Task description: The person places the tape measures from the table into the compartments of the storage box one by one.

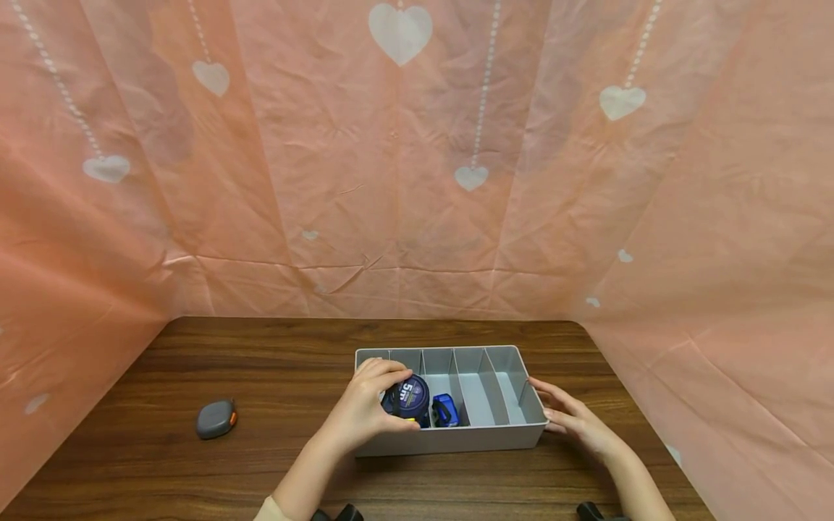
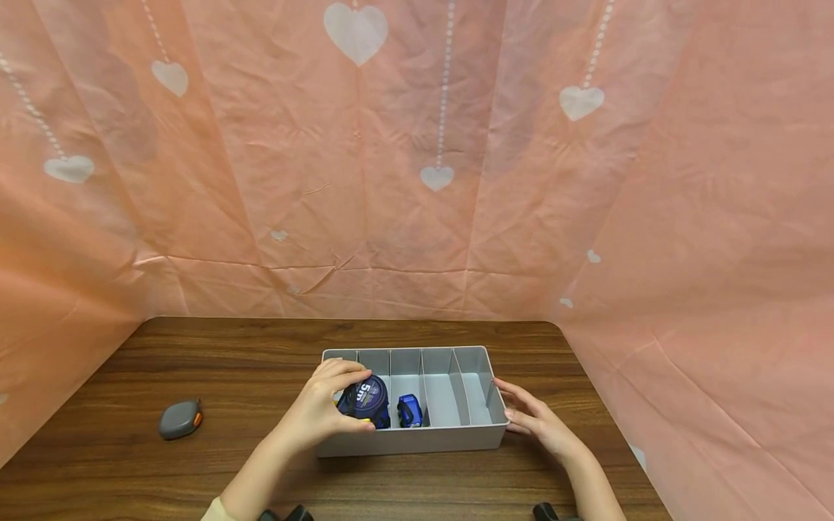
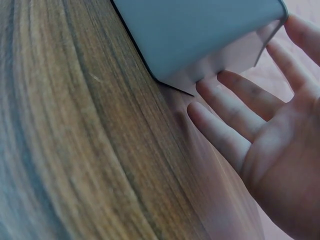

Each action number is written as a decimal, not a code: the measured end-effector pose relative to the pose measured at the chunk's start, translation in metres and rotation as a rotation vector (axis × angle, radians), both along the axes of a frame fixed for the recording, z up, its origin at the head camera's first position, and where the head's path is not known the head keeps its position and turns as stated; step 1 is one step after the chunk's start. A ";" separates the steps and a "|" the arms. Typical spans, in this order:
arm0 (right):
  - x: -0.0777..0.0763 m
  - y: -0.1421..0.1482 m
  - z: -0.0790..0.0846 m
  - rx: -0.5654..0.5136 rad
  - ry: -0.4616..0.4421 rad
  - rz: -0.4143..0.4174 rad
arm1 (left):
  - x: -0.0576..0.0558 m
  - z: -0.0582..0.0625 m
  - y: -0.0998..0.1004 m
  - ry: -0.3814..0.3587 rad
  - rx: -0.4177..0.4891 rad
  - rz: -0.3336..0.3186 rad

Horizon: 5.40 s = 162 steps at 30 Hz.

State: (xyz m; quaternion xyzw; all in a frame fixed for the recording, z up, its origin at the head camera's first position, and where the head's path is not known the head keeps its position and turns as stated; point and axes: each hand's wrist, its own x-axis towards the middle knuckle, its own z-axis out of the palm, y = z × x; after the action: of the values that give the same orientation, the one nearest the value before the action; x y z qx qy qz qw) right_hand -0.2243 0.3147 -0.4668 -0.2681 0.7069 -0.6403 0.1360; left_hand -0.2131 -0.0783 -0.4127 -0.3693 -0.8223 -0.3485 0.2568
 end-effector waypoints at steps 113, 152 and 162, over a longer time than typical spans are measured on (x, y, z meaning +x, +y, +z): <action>0.002 0.000 -0.001 -0.020 0.001 0.007 | 0.007 -0.013 0.095 0.028 -0.531 0.029; 0.000 -0.002 -0.003 -0.021 -0.004 -0.005 | 0.017 -0.003 0.017 0.014 -0.496 0.144; 0.001 -0.001 -0.001 -0.041 -0.003 0.011 | 0.022 -0.007 -0.014 -0.022 -0.470 0.220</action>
State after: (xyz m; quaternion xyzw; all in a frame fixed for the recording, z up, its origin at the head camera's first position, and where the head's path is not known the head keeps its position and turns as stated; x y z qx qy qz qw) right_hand -0.2230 0.3134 -0.4679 -0.2737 0.6919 -0.6544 0.1350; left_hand -0.1912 -0.0922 -0.4195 -0.3236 -0.9186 -0.1218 0.1913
